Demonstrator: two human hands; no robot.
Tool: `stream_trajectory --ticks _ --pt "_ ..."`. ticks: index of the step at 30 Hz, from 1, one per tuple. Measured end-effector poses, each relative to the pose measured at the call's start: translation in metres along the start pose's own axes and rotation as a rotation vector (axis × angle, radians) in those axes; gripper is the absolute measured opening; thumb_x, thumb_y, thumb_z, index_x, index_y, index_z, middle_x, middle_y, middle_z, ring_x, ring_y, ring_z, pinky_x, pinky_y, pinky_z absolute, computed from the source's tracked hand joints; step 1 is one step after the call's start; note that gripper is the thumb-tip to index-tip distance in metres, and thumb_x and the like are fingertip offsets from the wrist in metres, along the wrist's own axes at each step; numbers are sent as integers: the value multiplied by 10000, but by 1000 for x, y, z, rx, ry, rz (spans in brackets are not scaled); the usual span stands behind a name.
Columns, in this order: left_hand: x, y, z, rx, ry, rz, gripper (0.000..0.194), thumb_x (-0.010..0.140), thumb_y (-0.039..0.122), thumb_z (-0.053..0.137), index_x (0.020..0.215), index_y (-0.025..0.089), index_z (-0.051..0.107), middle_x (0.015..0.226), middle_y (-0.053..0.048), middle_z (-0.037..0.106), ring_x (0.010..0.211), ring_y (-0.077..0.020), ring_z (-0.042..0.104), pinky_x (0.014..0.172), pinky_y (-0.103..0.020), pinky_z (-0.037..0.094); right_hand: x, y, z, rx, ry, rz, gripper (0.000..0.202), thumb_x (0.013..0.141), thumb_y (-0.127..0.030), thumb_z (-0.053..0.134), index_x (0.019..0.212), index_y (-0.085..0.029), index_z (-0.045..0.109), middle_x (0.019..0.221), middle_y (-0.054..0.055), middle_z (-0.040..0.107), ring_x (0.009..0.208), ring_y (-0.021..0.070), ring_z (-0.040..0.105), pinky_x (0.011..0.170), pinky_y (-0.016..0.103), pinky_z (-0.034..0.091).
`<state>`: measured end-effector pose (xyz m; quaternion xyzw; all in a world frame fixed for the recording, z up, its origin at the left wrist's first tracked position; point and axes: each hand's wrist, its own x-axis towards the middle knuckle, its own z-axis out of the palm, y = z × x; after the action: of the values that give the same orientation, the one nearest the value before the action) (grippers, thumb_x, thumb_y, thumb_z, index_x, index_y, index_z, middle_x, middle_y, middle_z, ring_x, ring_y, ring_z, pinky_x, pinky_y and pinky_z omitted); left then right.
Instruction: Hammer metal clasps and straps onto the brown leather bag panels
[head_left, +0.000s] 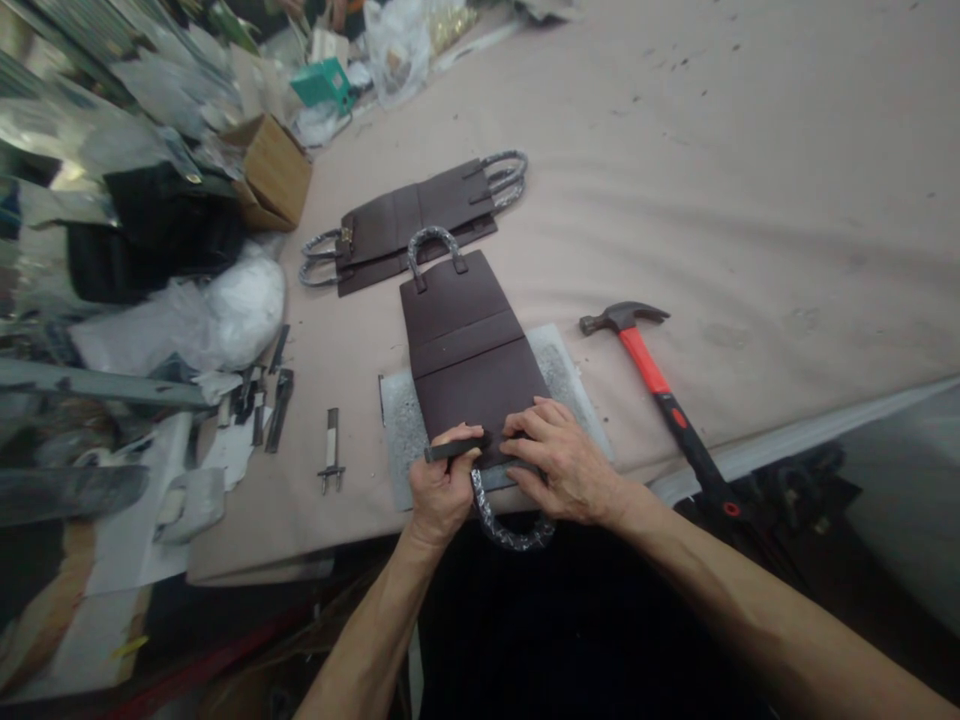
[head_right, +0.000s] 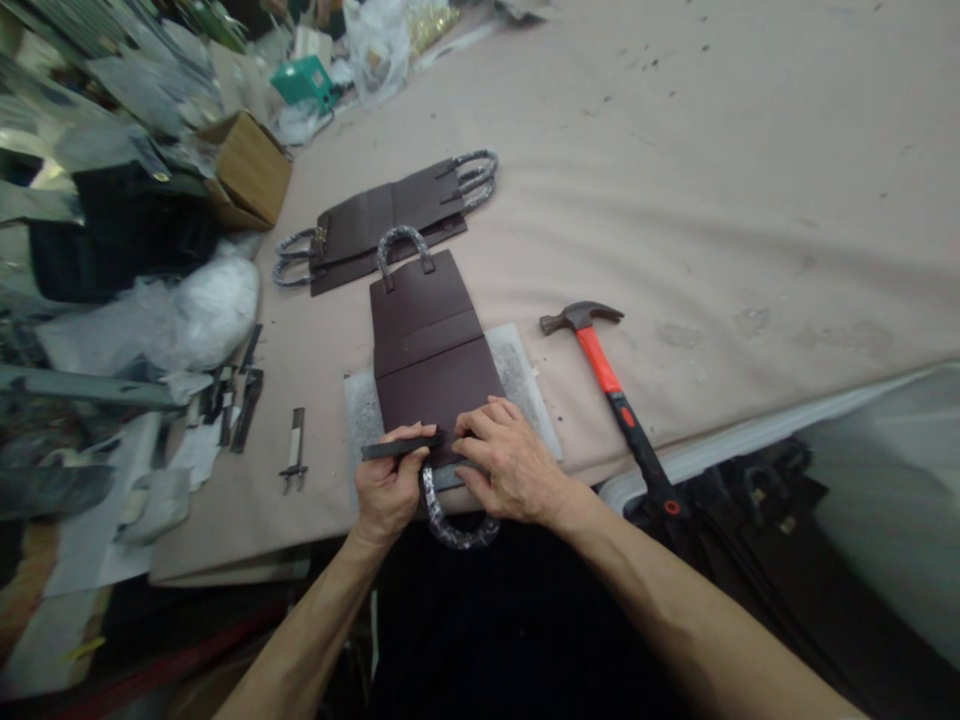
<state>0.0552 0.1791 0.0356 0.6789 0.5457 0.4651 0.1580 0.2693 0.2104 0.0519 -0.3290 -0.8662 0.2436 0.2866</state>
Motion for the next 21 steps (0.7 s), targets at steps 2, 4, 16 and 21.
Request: stream_trajectory --ticks 2,4,16,21 --pt "0 -1 0 4 -3 -9 130 944 211 635 1056 185 696 1005 -52 782 1004 -204 746 955 -387 626 0 0 0 4 3 7 206 906 -247 644 1098 -194 693 1161 94 622 1104 278 540 1152 571 319" --pt "0 0 0 1 4 -4 127 946 214 631 1052 189 697 1001 -47 782 996 -202 747 964 -396 623 1 0 -1 9 -1 12 205 904 -250 645 1094 -195 701 1164 96 620 1097 282 535 1139 572 322" --pt "0 4 6 65 57 23 135 931 185 598 1006 193 710 969 -44 783 980 -200 748 985 -387 613 6 -4 -5 -3 -40 21 254 897 -228 618 1132 -199 708 1162 105 599 1053 279 486 1067 550 372" --pt "-3 5 8 79 89 3 136 932 170 602 1015 182 709 960 -50 781 959 -202 754 945 -361 624 4 -2 -4 2 -45 22 248 909 -226 611 1138 -196 699 1169 104 596 1065 278 490 1067 547 373"
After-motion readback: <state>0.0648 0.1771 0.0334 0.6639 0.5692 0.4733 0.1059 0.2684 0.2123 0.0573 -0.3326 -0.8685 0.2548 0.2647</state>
